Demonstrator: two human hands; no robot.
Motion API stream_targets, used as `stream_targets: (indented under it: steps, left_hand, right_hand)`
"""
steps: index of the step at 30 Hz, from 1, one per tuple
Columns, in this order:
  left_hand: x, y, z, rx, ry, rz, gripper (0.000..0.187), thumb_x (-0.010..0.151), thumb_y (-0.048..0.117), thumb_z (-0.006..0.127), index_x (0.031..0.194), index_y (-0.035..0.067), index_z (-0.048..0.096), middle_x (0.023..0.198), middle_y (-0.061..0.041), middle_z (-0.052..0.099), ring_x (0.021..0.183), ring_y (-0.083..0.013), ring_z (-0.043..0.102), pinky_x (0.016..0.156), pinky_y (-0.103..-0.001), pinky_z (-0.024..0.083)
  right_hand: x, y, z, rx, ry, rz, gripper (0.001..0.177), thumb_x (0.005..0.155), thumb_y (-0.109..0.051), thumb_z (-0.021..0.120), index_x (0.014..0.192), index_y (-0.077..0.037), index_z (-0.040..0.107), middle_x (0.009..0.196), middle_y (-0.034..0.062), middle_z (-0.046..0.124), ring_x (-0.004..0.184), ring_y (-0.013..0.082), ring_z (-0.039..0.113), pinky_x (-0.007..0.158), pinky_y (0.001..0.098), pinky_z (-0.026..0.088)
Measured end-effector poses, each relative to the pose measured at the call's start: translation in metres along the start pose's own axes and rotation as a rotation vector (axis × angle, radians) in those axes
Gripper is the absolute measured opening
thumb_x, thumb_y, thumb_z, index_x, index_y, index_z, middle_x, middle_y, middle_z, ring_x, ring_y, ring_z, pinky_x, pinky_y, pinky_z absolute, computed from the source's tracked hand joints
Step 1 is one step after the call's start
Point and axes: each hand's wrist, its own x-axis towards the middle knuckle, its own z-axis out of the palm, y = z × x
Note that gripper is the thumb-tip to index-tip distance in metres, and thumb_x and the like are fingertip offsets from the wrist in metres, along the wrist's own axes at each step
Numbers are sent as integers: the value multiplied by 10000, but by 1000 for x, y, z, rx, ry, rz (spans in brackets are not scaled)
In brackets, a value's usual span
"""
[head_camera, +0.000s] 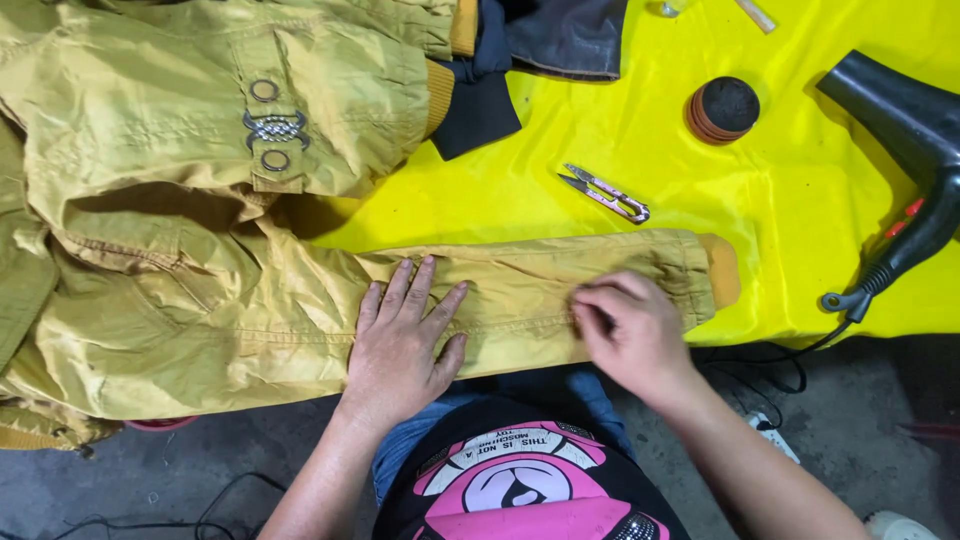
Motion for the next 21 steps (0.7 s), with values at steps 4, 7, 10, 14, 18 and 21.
stream_targets:
  steps: [4, 7, 10, 14, 18, 21]
  left_hand:
    - [0, 2, -1, 28, 8, -7, 574, 912, 479, 561, 1461, 312, 560, 1650, -103, 344, 1522, -342, 275, 1166, -571, 214]
    - [0, 2, -3, 4, 14, -4, 567, 912, 465, 572, 1454, 297, 574, 1649, -107, 347, 1518, -347, 283, 1164, -570, 221]
    - [-1, 0, -2, -11, 5, 1, 566, 916, 461, 571, 1458, 300, 570, 1656, -104, 336, 1520, -345, 276, 1166, -571, 215]
    - [2, 0, -2, 9, 14, 6, 571, 906, 466, 570, 1453, 304, 576, 1653, -101, 347, 1520, -341, 284, 1164, -562, 221]
    - [0, 1, 3, 47, 38, 3, 571, 913, 470, 557, 1462, 315, 565, 1659, -92, 348, 1529, -325, 281, 1175, -547, 199]
    - [0, 1, 2, 42, 52, 1, 572, 903, 472, 575, 1454, 318, 573, 1653, -84, 360, 1528, -320, 286, 1174, -542, 211]
  right_hand:
    - [8, -46, 48, 212, -16, -50, 55, 868, -148, 740, 907, -164, 776, 911, 11, 720, 841, 265, 724, 743, 358, 589]
    - [1, -41, 50, 157, -23, -119, 53, 861, -137, 743, 891, -170, 769, 901, 21, 714, 830, 261, 716, 745, 352, 583]
    - [-7, -7, 15, 59, -65, -106, 53, 879, -166, 720, 909, -172, 764, 924, 10, 722, 859, 259, 716, 754, 365, 578]
    - [-15, 23, -17, -156, -16, -73, 27, 871, -195, 749, 890, -192, 768, 902, -5, 706, 843, 242, 703, 772, 343, 565]
    - [4, -9, 10, 34, 3, -45, 62, 876, -184, 734, 917, -196, 780, 897, -12, 718, 821, 251, 710, 751, 351, 584]
    - [1, -50, 39, 125, -14, -117, 61, 861, -140, 717, 877, -186, 754, 885, 9, 708, 822, 263, 712, 741, 350, 583]
